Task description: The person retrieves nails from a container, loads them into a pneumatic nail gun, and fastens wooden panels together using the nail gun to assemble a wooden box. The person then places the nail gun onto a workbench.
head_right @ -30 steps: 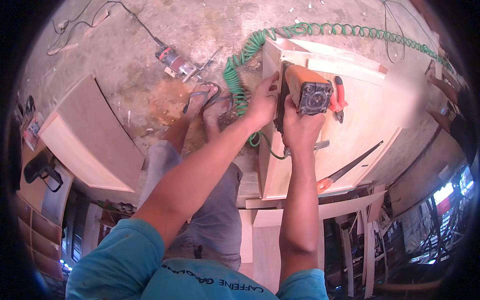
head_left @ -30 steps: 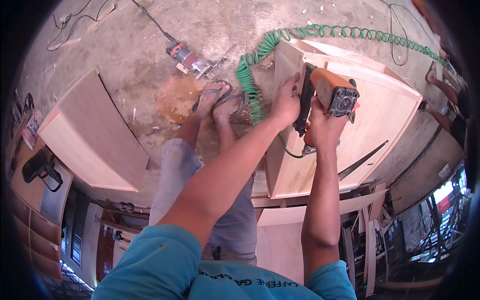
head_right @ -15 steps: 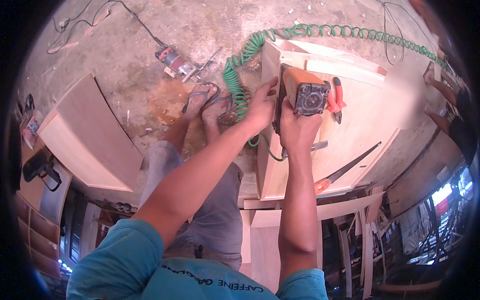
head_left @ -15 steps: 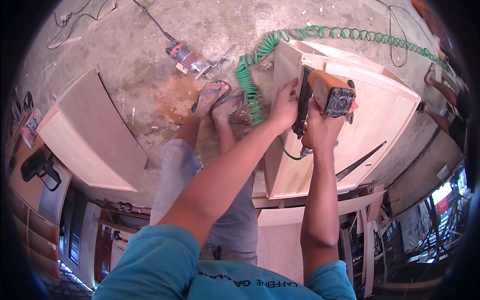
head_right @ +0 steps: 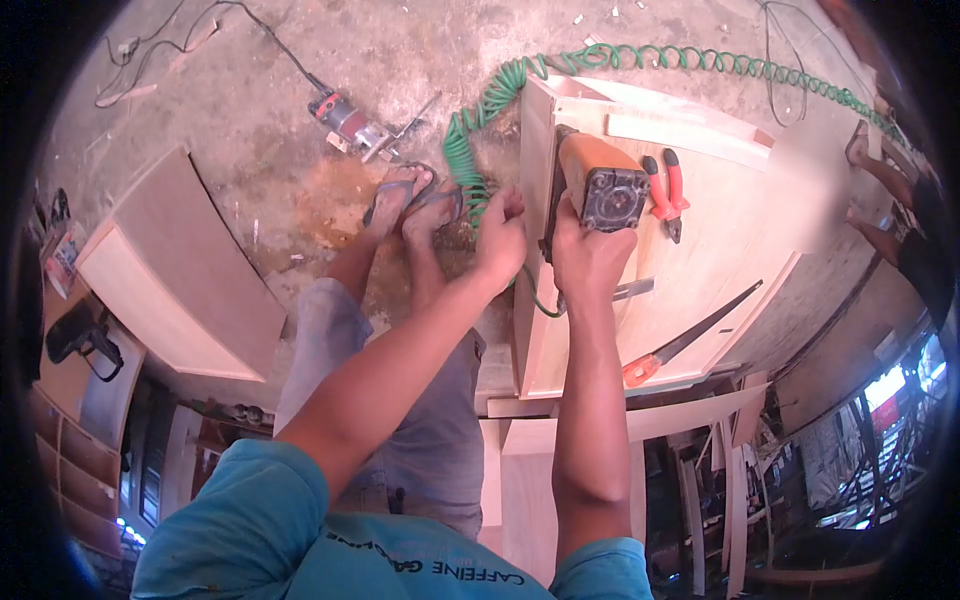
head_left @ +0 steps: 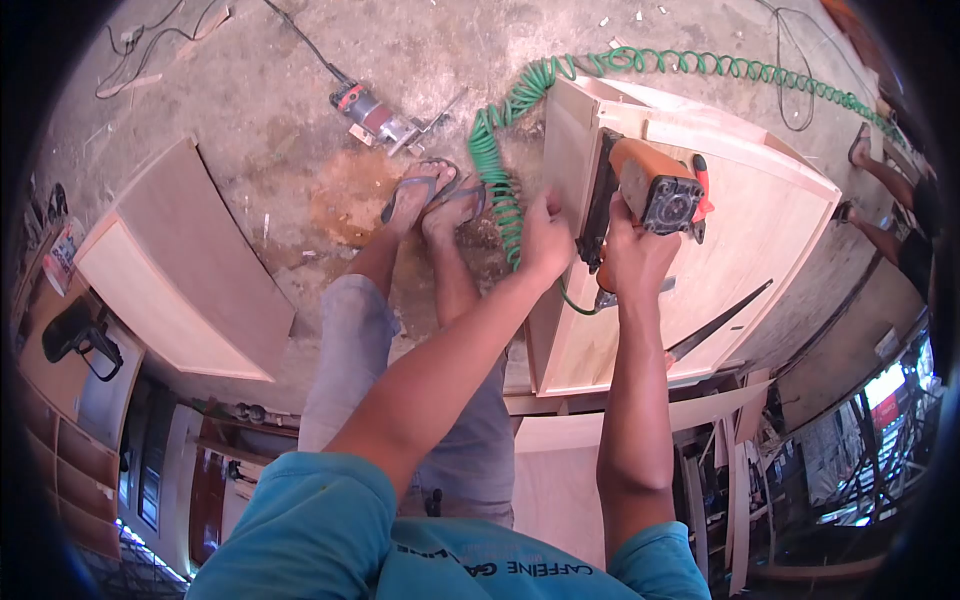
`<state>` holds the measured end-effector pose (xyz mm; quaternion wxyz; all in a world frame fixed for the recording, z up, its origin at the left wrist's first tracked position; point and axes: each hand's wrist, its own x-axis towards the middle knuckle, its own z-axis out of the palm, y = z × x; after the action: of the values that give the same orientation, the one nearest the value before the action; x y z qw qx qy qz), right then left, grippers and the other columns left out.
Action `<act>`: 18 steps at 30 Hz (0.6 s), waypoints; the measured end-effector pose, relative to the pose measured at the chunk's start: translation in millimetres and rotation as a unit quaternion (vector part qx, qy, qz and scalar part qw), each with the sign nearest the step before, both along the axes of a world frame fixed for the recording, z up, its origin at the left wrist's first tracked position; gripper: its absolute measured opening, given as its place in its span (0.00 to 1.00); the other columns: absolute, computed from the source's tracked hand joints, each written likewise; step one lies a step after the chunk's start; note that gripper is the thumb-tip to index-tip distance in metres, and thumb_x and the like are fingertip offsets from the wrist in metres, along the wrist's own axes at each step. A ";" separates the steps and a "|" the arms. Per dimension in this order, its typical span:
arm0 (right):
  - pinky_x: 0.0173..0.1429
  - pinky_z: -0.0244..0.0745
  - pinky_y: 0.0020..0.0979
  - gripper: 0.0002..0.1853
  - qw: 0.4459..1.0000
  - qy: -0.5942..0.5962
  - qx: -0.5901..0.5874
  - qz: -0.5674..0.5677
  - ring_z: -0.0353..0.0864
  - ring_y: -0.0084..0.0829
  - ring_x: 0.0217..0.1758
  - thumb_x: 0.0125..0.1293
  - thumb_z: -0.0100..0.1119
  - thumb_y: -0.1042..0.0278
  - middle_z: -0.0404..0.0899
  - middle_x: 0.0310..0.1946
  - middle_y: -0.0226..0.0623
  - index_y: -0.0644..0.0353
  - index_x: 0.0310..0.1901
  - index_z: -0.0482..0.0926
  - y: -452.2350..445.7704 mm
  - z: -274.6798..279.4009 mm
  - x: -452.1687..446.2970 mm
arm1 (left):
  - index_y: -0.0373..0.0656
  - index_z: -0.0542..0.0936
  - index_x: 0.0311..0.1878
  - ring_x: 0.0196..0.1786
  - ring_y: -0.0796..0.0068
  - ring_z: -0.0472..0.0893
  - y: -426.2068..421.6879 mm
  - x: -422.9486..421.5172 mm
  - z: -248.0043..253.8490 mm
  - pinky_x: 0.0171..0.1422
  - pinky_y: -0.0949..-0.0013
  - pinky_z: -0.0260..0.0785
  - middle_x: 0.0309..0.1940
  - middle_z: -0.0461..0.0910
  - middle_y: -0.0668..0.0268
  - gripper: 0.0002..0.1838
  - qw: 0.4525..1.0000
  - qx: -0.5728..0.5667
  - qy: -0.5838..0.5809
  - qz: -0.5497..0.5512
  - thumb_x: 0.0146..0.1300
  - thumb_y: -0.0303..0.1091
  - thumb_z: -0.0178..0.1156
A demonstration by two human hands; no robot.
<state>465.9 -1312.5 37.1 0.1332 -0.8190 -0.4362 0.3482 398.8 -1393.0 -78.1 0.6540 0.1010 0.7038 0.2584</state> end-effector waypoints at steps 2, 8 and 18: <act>0.40 0.77 0.36 0.17 1.000 0.015 -0.014 -0.024 0.84 0.31 0.32 0.63 0.65 0.66 0.84 0.31 0.44 0.73 0.47 0.81 -4.4 0.2 2.2 | 0.32 0.66 0.71 0.67 0.52 0.74 13.9 -2.0 1.0 0.71 0.58 0.65 0.64 0.73 0.46 0.33 1.000 0.017 -0.003 0.009 0.59 0.20 0.46; 0.32 0.76 0.28 0.19 0.974 0.108 -0.013 -0.200 0.78 0.25 0.30 0.66 0.65 0.73 0.77 0.29 0.35 0.70 0.55 0.72 -76.4 7.9 25.6 | 0.30 0.60 0.75 0.74 0.50 0.65 61.2 11.0 -8.4 0.79 0.62 0.54 0.72 0.63 0.43 0.36 0.994 0.091 -0.054 -0.017 0.58 0.19 0.43; 0.28 0.72 0.27 0.07 0.935 0.180 -0.017 -0.305 0.75 0.23 0.22 0.70 0.60 0.72 0.74 0.24 0.32 0.65 0.42 0.73 -145.7 9.1 47.5 | 0.32 0.70 0.67 0.64 0.62 0.76 91.1 6.4 15.0 0.68 0.66 0.65 0.58 0.79 0.51 0.32 0.979 0.107 -0.165 0.050 0.55 0.16 0.44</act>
<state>513.5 -1458.2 46.2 0.2951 -0.8387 -0.1278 0.4396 405.1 -1301.9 -63.1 0.7327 0.0917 0.5586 0.3778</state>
